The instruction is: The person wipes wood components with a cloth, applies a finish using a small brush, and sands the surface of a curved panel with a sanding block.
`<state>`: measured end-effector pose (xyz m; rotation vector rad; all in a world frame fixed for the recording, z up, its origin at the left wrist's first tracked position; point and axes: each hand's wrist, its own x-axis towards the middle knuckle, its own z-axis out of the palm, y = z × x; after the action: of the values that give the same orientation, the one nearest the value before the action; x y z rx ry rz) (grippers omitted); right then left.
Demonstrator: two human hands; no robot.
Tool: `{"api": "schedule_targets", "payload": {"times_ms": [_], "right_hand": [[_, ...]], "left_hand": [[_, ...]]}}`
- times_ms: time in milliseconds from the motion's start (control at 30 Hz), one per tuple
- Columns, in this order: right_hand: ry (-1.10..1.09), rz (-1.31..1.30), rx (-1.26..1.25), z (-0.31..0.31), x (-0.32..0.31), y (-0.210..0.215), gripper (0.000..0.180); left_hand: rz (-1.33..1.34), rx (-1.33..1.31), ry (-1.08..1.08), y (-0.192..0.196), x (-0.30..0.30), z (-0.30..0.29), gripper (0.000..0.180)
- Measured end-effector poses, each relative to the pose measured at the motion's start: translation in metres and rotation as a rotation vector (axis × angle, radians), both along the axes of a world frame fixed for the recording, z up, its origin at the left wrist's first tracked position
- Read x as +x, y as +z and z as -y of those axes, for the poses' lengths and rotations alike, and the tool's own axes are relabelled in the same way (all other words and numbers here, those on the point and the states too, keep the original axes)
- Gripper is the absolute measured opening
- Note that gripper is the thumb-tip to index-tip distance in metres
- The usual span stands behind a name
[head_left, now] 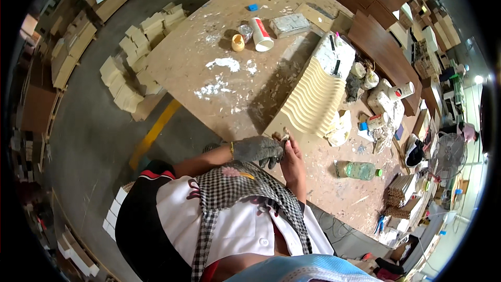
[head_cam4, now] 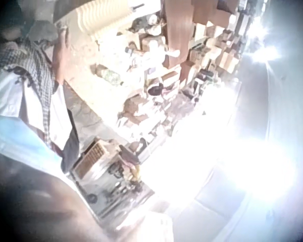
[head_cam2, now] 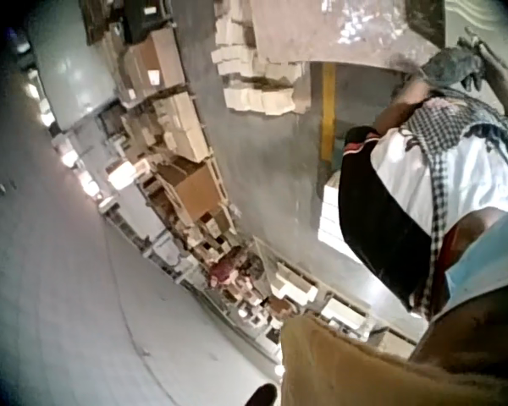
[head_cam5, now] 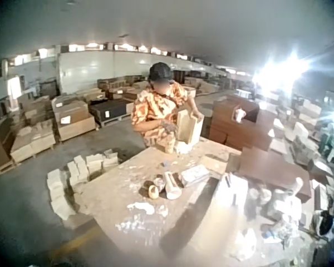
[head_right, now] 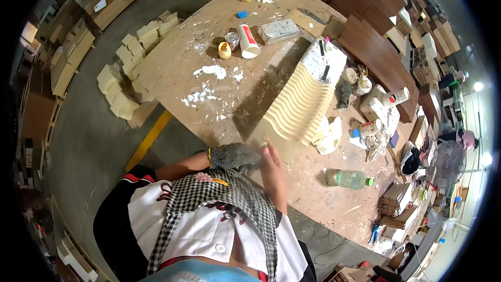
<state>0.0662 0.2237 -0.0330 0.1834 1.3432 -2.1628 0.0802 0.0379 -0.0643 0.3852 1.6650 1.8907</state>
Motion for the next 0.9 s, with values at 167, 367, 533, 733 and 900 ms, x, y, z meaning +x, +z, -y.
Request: {"api": "schedule_targets", "payload": {"times_ms": [167,367,533,733,900], "right_hand": [[-0.282,-0.085,0.075,0.025,-0.003,-0.003,0.014],[-0.714,-0.121,0.037,0.005,0.005,-0.021,0.013],[-0.822,0.061,0.043,0.007,0.018,-0.025,0.011],[-0.906,0.037,0.108,0.020,0.027,-0.005,0.012],[-0.952,0.006,0.179,0.015,0.037,-0.001,0.014]], "left_hand": [[-0.097,-0.057,-0.164,0.023,-0.052,0.057,0.032],[-0.630,-0.901,0.676,0.021,-0.235,0.205,0.042],[-0.425,-1.224,0.487,-0.095,-0.382,0.287,0.040],[-0.575,-1.612,0.107,-0.066,-0.393,0.253,0.030],[-0.952,-1.505,-0.071,-0.044,-0.376,0.306,0.026]]}}
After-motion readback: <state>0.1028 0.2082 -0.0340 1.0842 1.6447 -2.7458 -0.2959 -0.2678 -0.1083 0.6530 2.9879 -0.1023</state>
